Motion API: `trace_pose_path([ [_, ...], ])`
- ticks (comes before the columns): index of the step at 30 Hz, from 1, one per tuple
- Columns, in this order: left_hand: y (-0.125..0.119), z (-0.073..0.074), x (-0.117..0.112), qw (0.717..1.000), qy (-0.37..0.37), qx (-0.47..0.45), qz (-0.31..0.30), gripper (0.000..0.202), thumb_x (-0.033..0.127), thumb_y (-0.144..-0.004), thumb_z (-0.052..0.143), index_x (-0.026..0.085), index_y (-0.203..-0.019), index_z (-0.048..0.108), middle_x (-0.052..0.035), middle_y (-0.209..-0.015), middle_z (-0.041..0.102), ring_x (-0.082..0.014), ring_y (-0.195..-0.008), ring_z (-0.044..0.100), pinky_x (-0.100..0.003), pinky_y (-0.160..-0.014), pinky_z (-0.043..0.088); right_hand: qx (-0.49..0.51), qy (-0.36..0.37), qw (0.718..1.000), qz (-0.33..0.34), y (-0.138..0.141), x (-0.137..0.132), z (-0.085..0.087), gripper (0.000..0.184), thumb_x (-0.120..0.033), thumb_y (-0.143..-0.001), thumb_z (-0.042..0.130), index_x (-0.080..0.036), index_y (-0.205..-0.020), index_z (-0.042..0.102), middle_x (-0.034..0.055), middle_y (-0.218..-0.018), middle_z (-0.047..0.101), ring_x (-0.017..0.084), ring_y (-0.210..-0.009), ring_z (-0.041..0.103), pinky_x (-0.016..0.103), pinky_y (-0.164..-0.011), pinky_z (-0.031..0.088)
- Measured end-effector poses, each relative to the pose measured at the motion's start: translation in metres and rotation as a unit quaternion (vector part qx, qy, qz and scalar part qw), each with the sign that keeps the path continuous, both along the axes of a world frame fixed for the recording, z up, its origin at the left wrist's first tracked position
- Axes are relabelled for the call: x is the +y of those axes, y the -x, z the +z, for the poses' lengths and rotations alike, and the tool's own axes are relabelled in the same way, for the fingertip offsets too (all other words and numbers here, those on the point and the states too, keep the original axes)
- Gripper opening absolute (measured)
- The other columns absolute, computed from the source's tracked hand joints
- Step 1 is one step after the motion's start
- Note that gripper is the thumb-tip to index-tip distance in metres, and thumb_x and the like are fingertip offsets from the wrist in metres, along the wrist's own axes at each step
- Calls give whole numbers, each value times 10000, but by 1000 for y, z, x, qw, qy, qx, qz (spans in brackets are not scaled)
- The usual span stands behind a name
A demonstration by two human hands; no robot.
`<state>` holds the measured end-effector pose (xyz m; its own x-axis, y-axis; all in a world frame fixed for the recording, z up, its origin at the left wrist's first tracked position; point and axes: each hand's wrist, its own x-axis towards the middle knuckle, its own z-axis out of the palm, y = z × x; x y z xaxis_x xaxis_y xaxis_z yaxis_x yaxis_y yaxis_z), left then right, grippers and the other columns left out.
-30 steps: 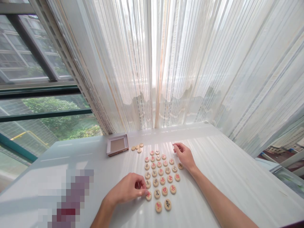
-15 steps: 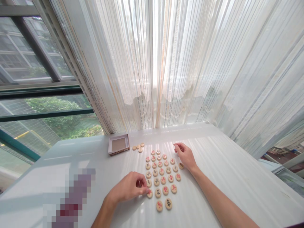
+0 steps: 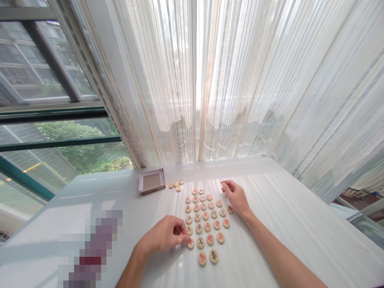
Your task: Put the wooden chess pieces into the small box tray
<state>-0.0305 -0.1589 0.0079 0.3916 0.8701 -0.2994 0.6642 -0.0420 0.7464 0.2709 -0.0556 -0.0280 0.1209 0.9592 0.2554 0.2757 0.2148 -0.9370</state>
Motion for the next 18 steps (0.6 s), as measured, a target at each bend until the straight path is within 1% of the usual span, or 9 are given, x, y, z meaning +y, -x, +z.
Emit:
trace_pose_path([
  [5,1,2,1,999,26,-20,4,298,443,-759,740,149,-804,761,-21,-686,708,-155,-623,590,-230,-559,393,-1,-4,1000,-2,-1,1,-2,386,-558,-881,621,-197,-948,742,80,-826,772,263,-767,741,354,-721,564],
  [8,1,2,1,1000,20,-16,2,326,469,-726,783,148,-776,750,-16,-675,699,-145,-610,575,-227,-549,380,-2,-4,1000,-2,-1,2,-2,397,-568,-879,619,-197,-947,742,81,-830,772,264,-774,739,352,-721,563],
  [15,3,0,3,1000,17,-24,1,361,510,-780,729,149,-794,751,-20,-677,700,-149,-619,588,-229,-576,406,-3,-4,1000,-1,0,1,-2,369,-539,-896,610,-199,-949,742,80,-847,771,261,-783,735,347,-730,555],
  [18,3,-2,4,1000,17,-17,10,356,500,-748,763,146,-774,745,-12,-658,682,-140,-599,570,-224,-551,383,-1,-5,1000,0,0,1,-2,367,-538,-895,614,-200,-947,744,79,-838,770,265,-782,736,343,-706,552],
])
